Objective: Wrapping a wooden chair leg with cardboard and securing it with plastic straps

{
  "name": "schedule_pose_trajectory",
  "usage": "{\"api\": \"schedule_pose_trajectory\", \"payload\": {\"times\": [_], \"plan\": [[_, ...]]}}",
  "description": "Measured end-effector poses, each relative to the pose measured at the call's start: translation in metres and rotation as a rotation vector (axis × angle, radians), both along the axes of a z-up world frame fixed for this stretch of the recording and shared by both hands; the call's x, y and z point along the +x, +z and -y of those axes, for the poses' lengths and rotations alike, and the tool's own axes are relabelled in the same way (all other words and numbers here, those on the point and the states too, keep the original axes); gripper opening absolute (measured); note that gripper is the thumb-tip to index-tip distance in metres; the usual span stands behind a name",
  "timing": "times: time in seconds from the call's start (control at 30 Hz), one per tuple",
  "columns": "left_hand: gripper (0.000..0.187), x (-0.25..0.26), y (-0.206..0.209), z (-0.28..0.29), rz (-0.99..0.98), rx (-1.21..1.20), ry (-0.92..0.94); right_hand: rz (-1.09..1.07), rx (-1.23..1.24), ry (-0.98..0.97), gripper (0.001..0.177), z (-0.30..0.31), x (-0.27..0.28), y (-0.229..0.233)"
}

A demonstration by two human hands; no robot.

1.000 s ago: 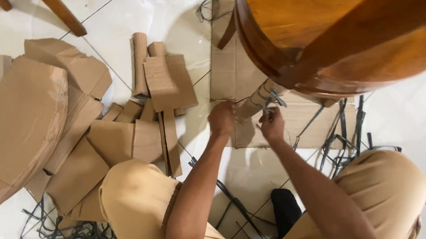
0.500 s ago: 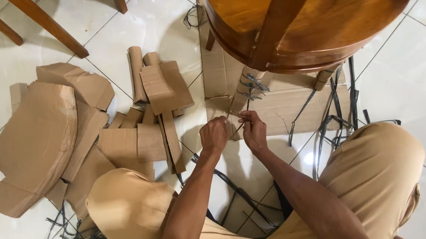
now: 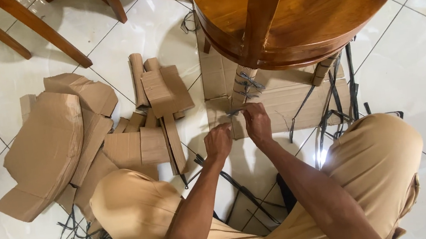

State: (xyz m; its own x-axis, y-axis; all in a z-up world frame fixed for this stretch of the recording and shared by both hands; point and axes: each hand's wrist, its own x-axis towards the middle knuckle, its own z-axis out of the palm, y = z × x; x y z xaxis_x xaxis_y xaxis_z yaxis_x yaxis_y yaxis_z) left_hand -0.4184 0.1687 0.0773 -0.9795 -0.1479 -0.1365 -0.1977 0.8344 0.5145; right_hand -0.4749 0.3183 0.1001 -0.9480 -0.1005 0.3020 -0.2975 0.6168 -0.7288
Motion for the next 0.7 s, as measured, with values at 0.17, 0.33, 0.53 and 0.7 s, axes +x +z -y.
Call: {"api": "schedule_pose_trajectory", "payload": {"times": [0.17, 0.33, 0.53, 0.7], "plan": [[0.027, 0.003, 0.016, -0.018, -0.046, 0.017, -0.090, -0.036, 0.111, 0.127, 0.008, -0.001, -0.013, -0.011], [0.026, -0.004, 0.046, -0.021, -0.086, 0.114, -0.066, -0.125, 0.198, 0.222, 0.016, 0.001, -0.004, 0.002], [0.019, -0.027, 0.031, -0.016, -0.243, 0.159, 0.007, -0.100, 0.176, 0.279, 0.024, -0.004, -0.006, -0.020], [0.026, -0.055, 0.048, -0.008, -0.353, 0.054, -0.075, -0.084, 0.225, 0.272, 0.013, -0.002, -0.003, -0.018]]}}
